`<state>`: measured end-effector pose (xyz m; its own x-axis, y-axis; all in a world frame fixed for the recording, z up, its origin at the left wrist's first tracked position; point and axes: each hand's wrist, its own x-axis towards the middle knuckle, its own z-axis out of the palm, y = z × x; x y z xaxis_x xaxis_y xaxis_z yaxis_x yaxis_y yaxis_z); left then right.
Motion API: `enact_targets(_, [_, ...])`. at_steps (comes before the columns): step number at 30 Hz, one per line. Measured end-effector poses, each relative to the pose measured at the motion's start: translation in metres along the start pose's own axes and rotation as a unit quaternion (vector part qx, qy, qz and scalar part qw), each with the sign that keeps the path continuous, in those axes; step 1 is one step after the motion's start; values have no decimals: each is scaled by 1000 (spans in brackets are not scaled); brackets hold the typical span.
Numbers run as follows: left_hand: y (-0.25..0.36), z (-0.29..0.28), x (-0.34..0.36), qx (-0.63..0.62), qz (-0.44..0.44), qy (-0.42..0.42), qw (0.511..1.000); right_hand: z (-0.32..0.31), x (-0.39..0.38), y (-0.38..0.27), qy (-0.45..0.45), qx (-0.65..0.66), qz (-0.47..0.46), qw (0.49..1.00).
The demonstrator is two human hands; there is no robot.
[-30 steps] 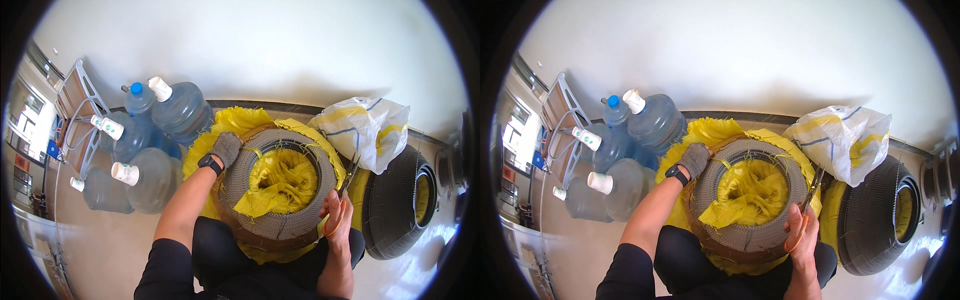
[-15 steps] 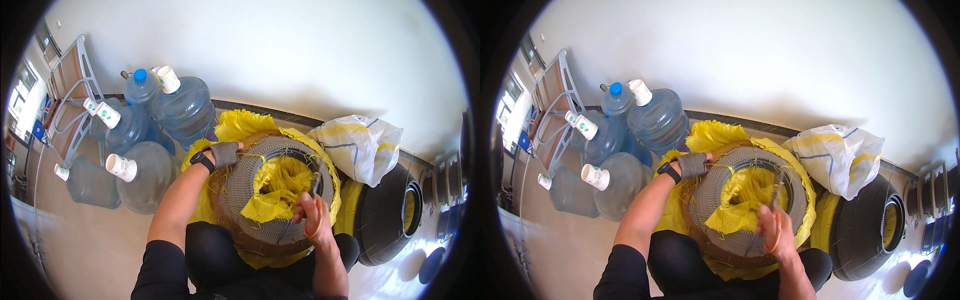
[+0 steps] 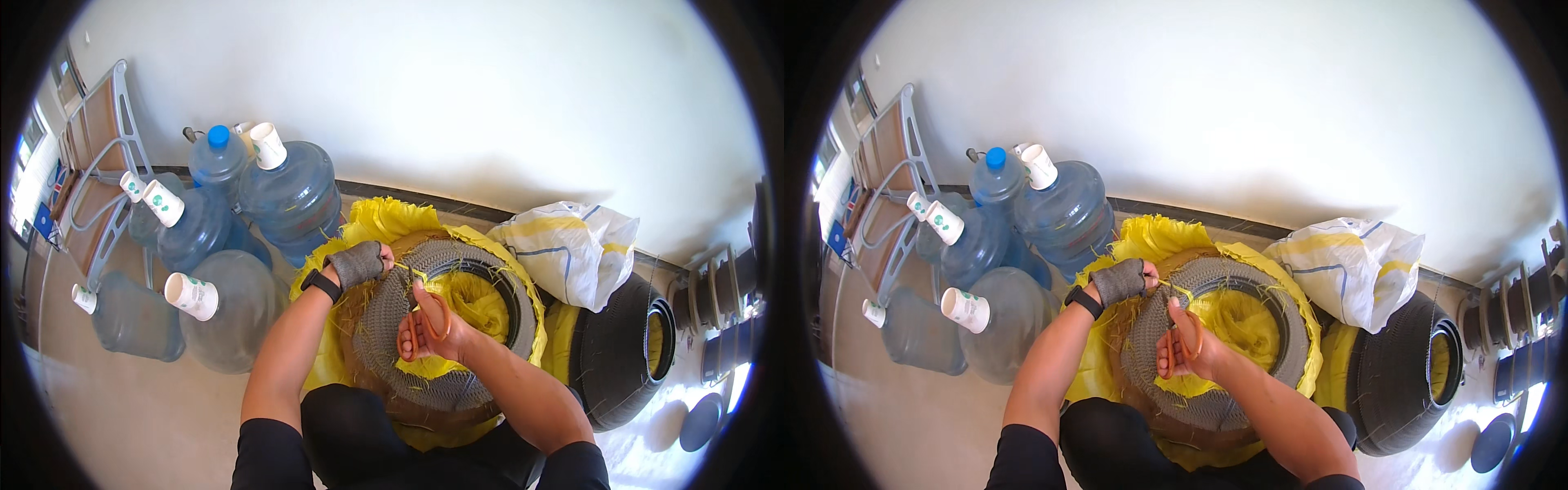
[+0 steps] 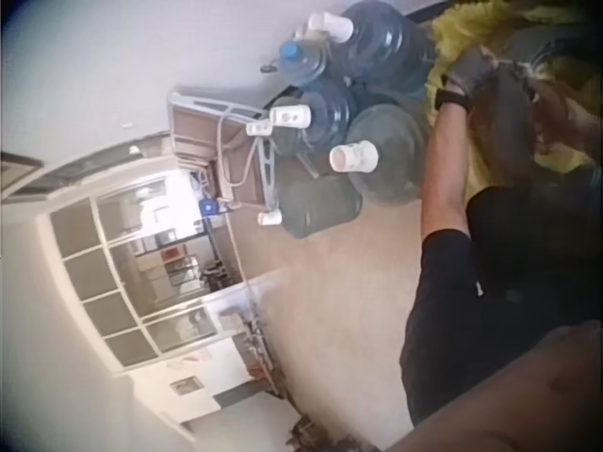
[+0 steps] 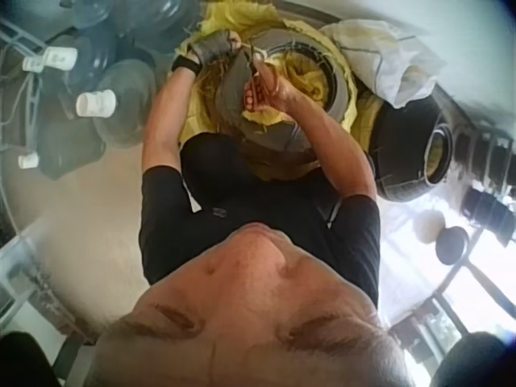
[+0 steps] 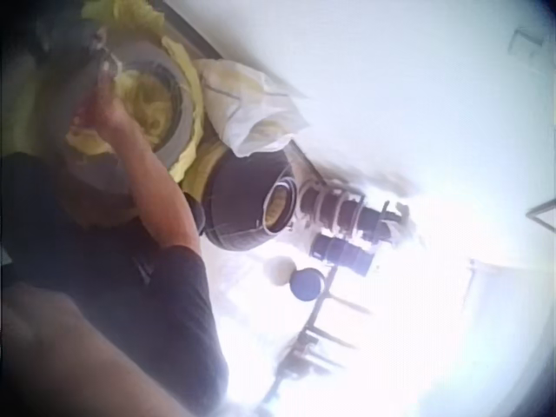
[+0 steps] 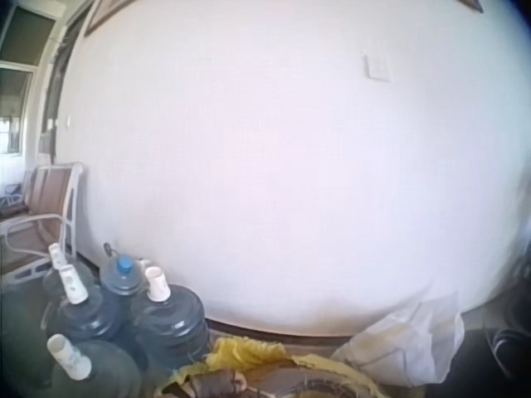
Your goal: The person uses scissors to cut a yellow fabric covering wrapped around a circular object. The person then pulls away the cut fabric pieces by hand, revealing a gray mesh layer underneath.
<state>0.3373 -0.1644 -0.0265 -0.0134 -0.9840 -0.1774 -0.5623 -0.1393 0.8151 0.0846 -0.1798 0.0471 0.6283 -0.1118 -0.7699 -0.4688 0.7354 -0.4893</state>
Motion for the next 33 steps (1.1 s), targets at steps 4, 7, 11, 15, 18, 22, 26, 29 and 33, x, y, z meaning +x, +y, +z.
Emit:
enact_targets(4, [-12, 3, -1, -40, 23, 4, 999, 4, 18, -5, 35, 5, -8, 999])
enact_targets(7, [-12, 5, -4, -84, 20, 0, 996, 6, 31, -12, 58, 23, -22, 998])
enact_targets(11, [-8, 7, -6, -65, 9, 6, 998, 11, 34, -17, 111, 55, -38, 992])
enact_targets(15, [-10, 12, -8, -48, 38, 35, 998, -8, 33, -11, 78, 28, -82, 993])
enact_targets(18, [-15, 16, -8, -9, 101, 43, 994, -7, 28, -17, 96, 30, -53, 994])
enact_targets(22, [-13, 18, -12, -3, 88, 56, 995, -3, 21, -27, 102, -40, -40, 993])
enact_targets(26, [28, 3, -32, -185, 31, 75, 979, -47, 15, -46, 185, -23, -220, 958])
enact_targets(29, [15, -19, -48, -52, -7, 271, 961, -42, -39, -91, 242, -104, -319, 910])
enact_targets(33, [41, 6, -51, 201, -12, 372, 906, -49, -77, -79, 235, -231, -272, 904])
